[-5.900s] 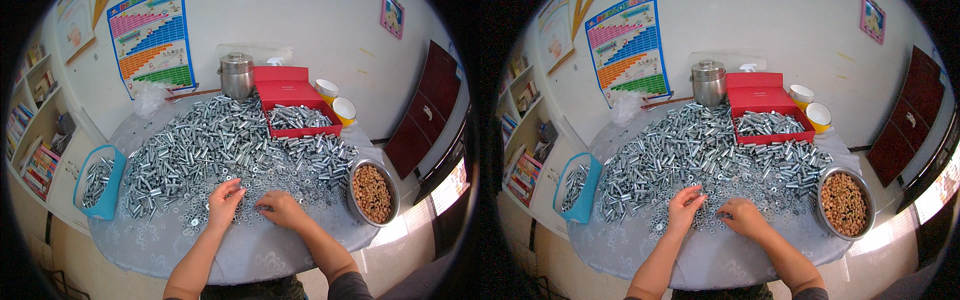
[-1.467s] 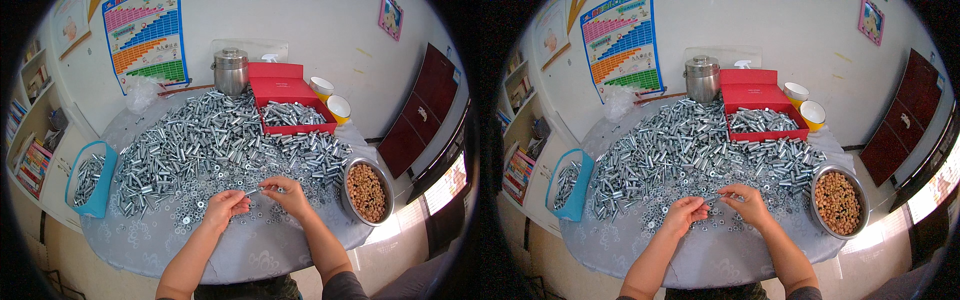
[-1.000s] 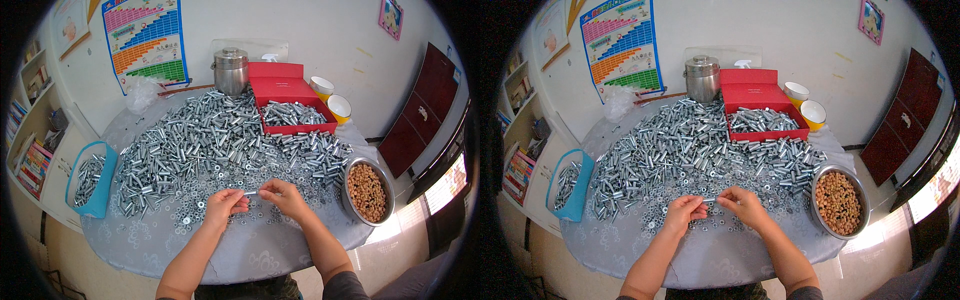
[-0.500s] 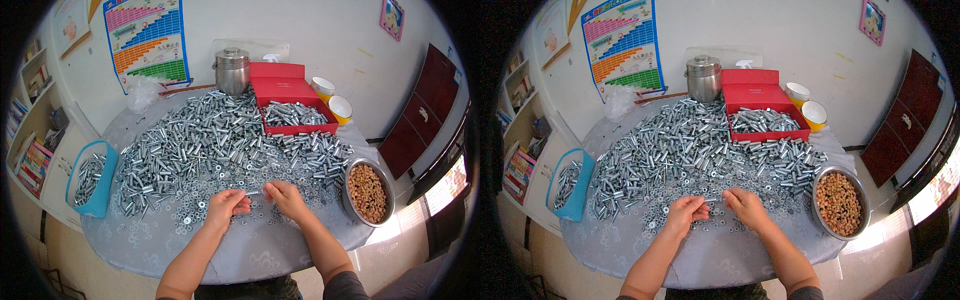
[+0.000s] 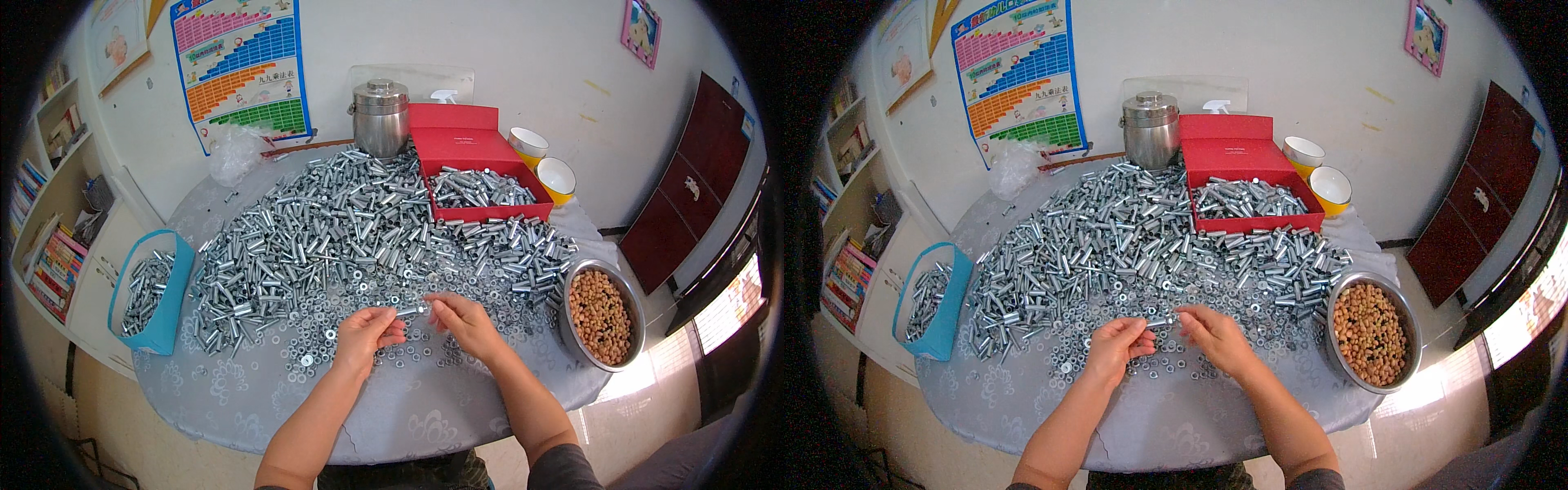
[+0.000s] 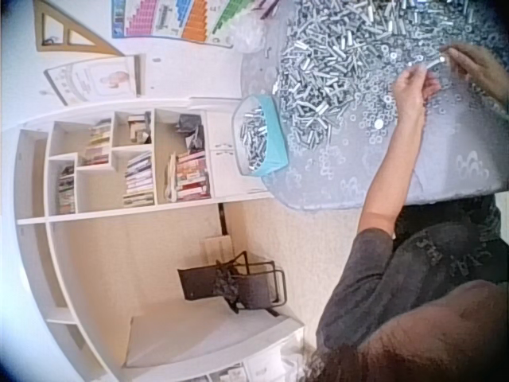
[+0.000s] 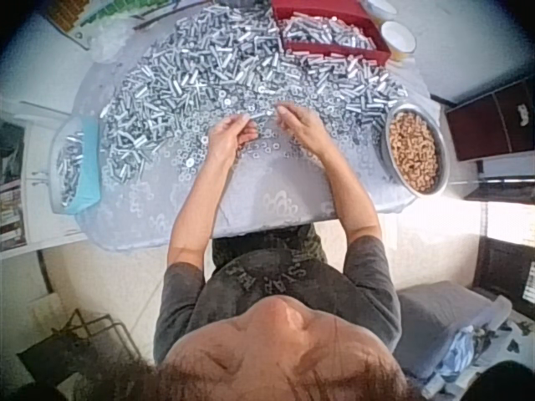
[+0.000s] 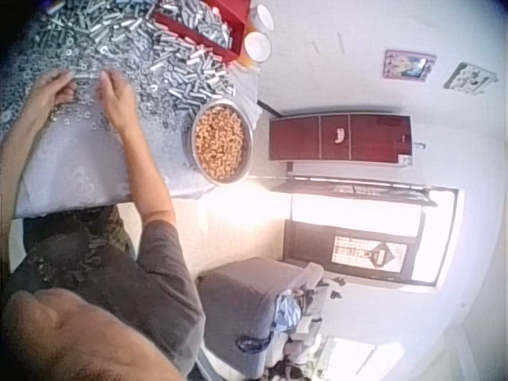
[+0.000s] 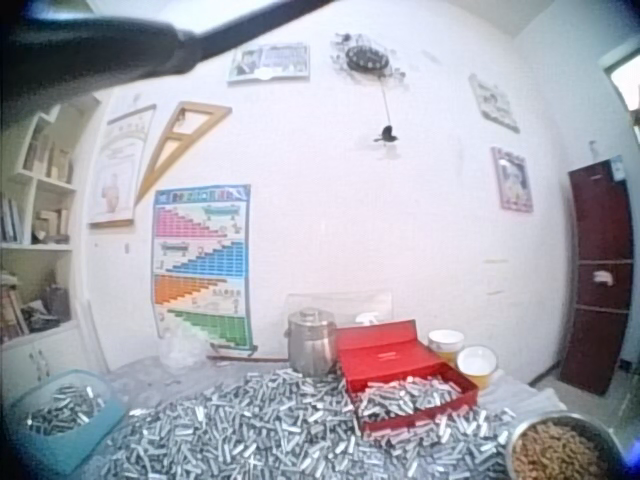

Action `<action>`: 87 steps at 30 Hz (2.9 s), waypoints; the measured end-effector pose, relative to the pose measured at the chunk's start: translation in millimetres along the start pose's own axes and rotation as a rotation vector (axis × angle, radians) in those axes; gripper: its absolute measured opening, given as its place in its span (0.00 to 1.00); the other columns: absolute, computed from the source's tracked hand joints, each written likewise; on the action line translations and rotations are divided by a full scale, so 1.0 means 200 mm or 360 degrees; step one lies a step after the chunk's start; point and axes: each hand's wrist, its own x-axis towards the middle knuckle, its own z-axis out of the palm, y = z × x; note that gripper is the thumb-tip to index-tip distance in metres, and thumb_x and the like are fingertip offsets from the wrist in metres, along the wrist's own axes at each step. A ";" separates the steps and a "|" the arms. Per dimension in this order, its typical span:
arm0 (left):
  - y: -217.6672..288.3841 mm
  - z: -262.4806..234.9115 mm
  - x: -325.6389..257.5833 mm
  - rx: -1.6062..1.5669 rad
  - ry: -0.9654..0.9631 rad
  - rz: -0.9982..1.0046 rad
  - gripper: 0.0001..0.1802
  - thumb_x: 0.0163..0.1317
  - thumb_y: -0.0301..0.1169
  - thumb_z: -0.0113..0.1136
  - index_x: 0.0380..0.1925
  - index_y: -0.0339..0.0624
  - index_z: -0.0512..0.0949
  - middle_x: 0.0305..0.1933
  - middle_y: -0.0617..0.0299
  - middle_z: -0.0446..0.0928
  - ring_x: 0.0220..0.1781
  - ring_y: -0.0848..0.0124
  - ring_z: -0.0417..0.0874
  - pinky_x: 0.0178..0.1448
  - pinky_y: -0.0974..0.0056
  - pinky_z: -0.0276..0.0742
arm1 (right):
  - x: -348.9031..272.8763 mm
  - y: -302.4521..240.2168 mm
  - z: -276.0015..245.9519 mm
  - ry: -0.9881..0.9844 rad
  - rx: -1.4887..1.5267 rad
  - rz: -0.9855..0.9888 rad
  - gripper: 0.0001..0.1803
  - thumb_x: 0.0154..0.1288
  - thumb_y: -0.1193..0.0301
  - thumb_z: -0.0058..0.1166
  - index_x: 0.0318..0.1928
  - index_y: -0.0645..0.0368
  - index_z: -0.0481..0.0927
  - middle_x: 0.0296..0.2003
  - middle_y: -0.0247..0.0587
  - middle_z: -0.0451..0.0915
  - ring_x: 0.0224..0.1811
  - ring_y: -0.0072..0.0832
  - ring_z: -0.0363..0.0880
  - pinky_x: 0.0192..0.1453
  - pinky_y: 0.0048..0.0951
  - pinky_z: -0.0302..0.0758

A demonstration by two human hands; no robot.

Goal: The person repeatedly picks up metal bolts and washers from a large pile on a table, threads the washers onto the bolts, and places the assembled units into a red box. The task involves continuous manual handling of small hardware components.

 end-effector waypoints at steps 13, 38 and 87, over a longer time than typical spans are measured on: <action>0.00 0.01 -0.01 0.0135 -0.0127 0.0060 0.09 0.58 0.27 0.56 0.37 0.31 0.75 0.31 0.53 0.78 0.29 0.70 0.80 0.34 0.69 0.81 | 0.00 0.03 0.00 -0.0253 0.0184 0.0114 0.13 0.64 0.68 0.49 0.43 0.65 0.73 0.28 0.36 0.77 0.29 0.19 0.74 0.34 0.22 0.73; 0.07 -0.19 0.11 0.0706 0.0570 0.0674 0.05 0.58 0.25 0.53 0.33 0.37 0.78 0.26 0.63 0.78 0.22 0.82 0.72 0.24 0.76 0.64 | 0.14 0.11 -0.08 0.0084 -0.0203 0.0082 0.15 0.59 0.72 0.53 0.48 0.60 0.75 0.45 0.39 0.78 0.46 0.28 0.76 0.52 0.28 0.69; 0.00 0.06 -0.03 0.0715 -0.0279 0.0506 0.11 0.55 0.22 0.58 0.40 0.37 0.78 0.31 0.65 0.78 0.31 0.82 0.75 0.34 0.77 0.71 | 0.01 0.03 0.05 -0.0059 -0.0143 -0.0394 0.19 0.51 0.79 0.58 0.47 0.60 0.76 0.36 0.41 0.79 0.39 0.27 0.78 0.45 0.26 0.74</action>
